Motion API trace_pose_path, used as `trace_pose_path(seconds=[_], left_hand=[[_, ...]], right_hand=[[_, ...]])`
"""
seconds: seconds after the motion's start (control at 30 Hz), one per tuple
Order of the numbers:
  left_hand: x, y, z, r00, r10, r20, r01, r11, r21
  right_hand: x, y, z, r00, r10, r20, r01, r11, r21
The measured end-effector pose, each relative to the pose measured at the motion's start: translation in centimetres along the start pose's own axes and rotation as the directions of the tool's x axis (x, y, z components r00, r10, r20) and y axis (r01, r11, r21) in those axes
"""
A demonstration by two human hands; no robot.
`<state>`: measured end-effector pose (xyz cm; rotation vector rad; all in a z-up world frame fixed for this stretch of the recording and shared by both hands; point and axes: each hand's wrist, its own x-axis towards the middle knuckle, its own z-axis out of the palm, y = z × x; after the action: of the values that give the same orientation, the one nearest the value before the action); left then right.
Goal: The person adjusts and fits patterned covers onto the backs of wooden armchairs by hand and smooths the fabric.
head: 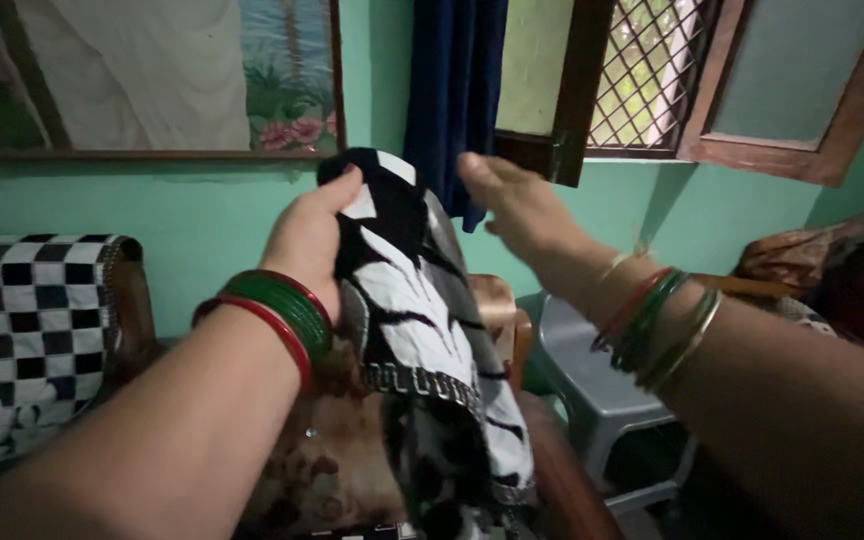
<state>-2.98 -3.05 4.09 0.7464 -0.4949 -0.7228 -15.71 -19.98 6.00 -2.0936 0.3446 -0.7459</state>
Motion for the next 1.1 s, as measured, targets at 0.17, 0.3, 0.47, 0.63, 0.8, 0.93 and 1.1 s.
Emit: trace_pose_path(seconds=[0.17, 0.3, 0.47, 0.63, 0.8, 0.93, 1.1], left_hand=[[-1.5, -1.1, 1.2, 0.995, 0.011, -0.097, -0.008, 1.000, 0.027], [-3.2, -0.9, 0.5, 0.988, 0.018, -0.152, -0.024, 0.999, -0.039], [-4.0, 0.1, -0.5, 0.988, 0.080, -0.132, -0.083, 0.996, -0.017], [-3.9, 0.2, -0.5, 0.986, 0.085, -0.144, -0.094, 0.994, -0.053], [-3.8, 0.6, 0.0, 0.984, 0.113, -0.140, -0.126, 0.988, -0.088], [-4.1, 1.5, 0.3, 0.979, 0.138, -0.149, -0.157, 0.979, -0.127], [-6.2, 1.9, -0.7, 0.916, 0.233, -0.327, -0.252, 0.967, -0.017]], right_hand=[[-4.2, 0.4, 3.7, 0.993, 0.091, 0.072, -0.099, 0.990, 0.105], [-6.4, 0.8, 3.8, 0.961, 0.253, 0.111, -0.256, 0.967, 0.007], [-6.1, 1.3, 1.9, 0.961, 0.258, 0.102, -0.252, 0.965, -0.069], [-2.6, -0.7, 0.3, 0.997, 0.001, 0.072, -0.003, 1.000, 0.030], [-1.7, -2.0, 3.1, 0.961, -0.263, 0.080, 0.250, 0.957, 0.146], [-3.7, 3.3, 7.2, 0.794, -0.590, 0.145, 0.523, 0.786, 0.330], [-2.3, 9.4, 5.9, 0.957, 0.129, 0.259, -0.070, 0.972, -0.224]])
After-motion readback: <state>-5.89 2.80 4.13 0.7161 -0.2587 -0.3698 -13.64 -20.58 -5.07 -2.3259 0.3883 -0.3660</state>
